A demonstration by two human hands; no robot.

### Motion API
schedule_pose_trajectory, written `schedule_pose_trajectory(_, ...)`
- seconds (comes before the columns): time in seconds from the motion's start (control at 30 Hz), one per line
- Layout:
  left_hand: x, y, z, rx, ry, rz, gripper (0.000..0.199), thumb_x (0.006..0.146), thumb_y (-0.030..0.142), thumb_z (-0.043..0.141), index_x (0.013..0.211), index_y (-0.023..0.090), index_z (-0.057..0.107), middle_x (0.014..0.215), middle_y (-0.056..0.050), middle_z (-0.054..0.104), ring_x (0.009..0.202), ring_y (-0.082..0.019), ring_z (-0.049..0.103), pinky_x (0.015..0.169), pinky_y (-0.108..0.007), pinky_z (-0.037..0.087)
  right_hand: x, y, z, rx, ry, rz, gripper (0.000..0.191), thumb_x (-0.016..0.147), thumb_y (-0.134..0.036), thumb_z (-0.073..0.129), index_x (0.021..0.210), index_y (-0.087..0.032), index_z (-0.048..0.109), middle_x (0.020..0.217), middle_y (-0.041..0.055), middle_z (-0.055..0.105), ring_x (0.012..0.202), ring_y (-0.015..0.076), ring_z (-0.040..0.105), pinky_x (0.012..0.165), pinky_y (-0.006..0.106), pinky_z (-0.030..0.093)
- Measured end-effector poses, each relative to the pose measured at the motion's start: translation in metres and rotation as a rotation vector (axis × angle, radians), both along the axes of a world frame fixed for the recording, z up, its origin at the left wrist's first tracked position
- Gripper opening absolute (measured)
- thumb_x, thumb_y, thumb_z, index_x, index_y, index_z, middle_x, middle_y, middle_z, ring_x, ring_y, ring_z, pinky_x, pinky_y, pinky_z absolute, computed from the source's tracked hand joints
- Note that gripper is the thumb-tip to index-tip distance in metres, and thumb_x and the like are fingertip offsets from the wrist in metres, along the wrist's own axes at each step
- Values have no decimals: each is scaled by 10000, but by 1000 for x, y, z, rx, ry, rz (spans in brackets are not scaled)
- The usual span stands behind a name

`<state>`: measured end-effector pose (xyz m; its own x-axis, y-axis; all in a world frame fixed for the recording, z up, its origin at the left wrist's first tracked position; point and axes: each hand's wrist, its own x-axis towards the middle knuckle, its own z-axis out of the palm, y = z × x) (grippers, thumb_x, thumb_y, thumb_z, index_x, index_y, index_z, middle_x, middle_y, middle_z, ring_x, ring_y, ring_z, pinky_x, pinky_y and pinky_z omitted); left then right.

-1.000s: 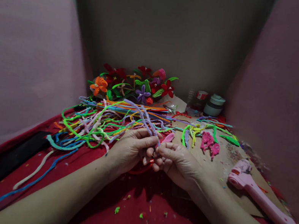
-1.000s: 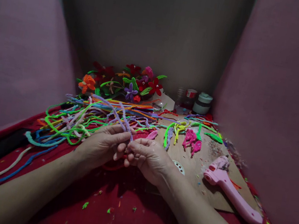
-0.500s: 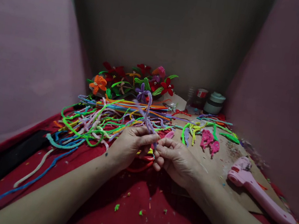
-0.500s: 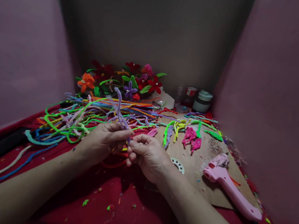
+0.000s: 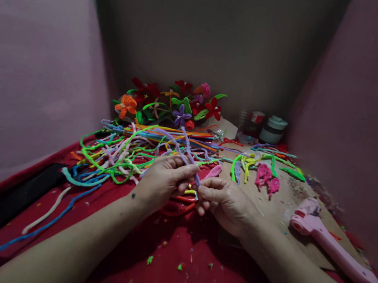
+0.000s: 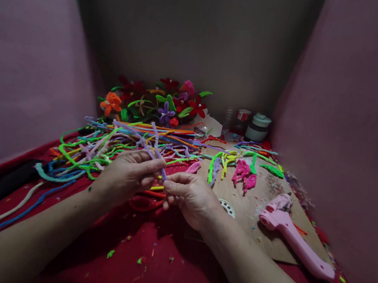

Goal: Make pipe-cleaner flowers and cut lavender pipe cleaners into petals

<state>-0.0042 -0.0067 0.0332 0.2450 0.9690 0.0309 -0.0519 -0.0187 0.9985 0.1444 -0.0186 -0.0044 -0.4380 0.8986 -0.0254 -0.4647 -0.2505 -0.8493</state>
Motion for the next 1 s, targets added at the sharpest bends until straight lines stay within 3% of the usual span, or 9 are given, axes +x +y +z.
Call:
schedule_pose_trajectory(0.13, -6, 5, 1, -15, -125, 34, 176, 652, 253, 689, 704, 134, 571, 528, 45, 499, 372, 1, 356, 346, -118, 233, 0, 0, 1, 46, -70, 15, 104, 626, -177, 692, 620, -122, 605, 519, -34, 507, 427, 62, 433, 465, 239, 405)
schedule_pose_trajectory(0.3, -9, 6, -1, 37, -117, 8, 163, 693, 273, 656, 715, 134, 574, 557, 27, 536, 368, -3, 384, 347, -124, 255, 0, 0, 4, 121, -123, -25, 161, 672, -226, 666, 815, -150, 658, 665, -5, 587, 508, 68, 476, 525, 236, 370)
schedule_pose_trajectory(0.47, -5, 2, -1, 61, 20, -17, 192, 706, 309, 634, 690, 125, 581, 539, 9, 555, 343, -18, 384, 325, -143, 216, -3, -3, 8, 236, -298, -134, 182, 709, -288, 631, 606, -138, 622, 548, -9, 549, 506, 81, 450, 533, 248, 330)
schedule_pose_trajectory(0.57, -5, 4, -2, 38, -10, -12, 189, 666, 283, 666, 644, 132, 555, 479, 42, 496, 334, -16, 360, 326, -143, 218, -3, -5, 9, 232, -359, -168, 214, 697, -296, 633, 551, -146, 589, 507, -17, 525, 479, 78, 424, 514, 249, 316)
schedule_pose_trajectory(0.83, -5, 7, -7, -41, -120, 20, 180, 635, 258, 687, 687, 136, 566, 542, 27, 544, 366, -15, 415, 332, -119, 270, -3, -5, 5, 209, -271, -147, 172, 694, -291, 625, 603, -146, 605, 557, -7, 556, 502, 82, 442, 528, 248, 335)
schedule_pose_trajectory(1.0, -2, 6, -8, -40, -85, -41, 171, 655, 269, 668, 672, 134, 565, 540, 18, 555, 352, -23, 420, 312, -119, 260, -3, -4, 6, 202, -247, -136, 190, 691, -315, 638, 619, -139, 625, 545, -11, 538, 493, 75, 418, 506, 245, 296)
